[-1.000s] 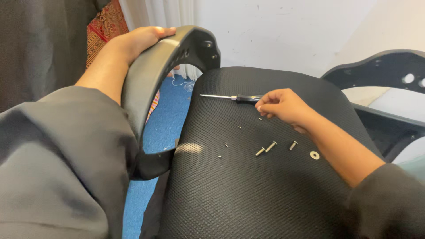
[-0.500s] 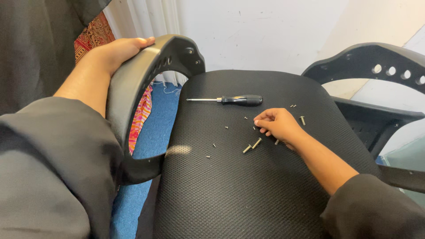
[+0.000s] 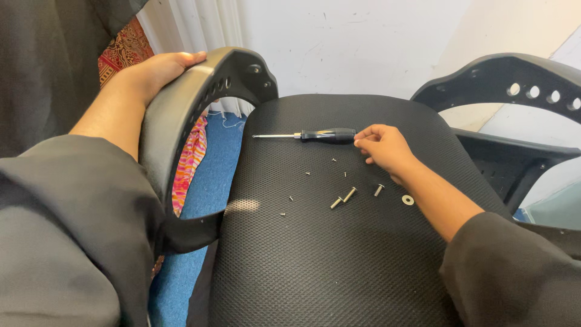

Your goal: The person uses a screwdriver to tighten screws into the armrests of a black office chair. They work on the left armrest first, then move to the right armrest, securing each with multiple screws.

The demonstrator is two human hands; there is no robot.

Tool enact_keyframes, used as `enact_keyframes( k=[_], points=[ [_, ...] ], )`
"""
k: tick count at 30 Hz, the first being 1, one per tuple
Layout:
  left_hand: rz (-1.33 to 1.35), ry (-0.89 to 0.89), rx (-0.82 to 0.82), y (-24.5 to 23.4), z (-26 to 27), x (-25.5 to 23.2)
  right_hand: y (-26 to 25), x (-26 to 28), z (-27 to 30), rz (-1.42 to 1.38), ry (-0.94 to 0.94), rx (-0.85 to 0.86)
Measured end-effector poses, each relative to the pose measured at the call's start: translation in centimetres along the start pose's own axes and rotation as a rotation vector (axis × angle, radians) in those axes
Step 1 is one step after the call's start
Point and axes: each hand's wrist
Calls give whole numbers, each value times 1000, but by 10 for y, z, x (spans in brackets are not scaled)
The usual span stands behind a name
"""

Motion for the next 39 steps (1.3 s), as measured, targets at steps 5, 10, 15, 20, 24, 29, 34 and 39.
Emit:
enact_keyframes(
  k=[5, 10, 15, 20, 24, 29, 34, 39],
  points=[
    [87, 22, 109, 2, 3, -2, 17, 2, -23, 168, -133, -114],
    [108, 11, 143, 0, 2, -1, 26, -6, -41, 342, -139, -54],
    [148, 32, 137, 1, -1, -1, 28, -10, -49, 520, -149, 60],
    [-167, 52, -105, -3, -19, 3, 28, 3, -38, 683, -292, 60],
    [-565, 346, -302, -12, -48, 1, 19, 23, -16, 725, -413, 61],
    [-487, 858, -551, -7, -39, -12, 1, 30, 20, 690, -471, -64],
    [-208, 1057, -615, 63, 22, -39, -28, 23, 55, 207, -187, -99],
    [83, 831, -354, 207, 97, -6, -44, 4, 112, -870, 283, 85]
  ],
)
Point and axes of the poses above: each hand's wrist, its own z-axis away from the middle knuckle, its own y-axis out of the palm, x = y × z, and after that the axes turned 3 degrees about -x, right-handed
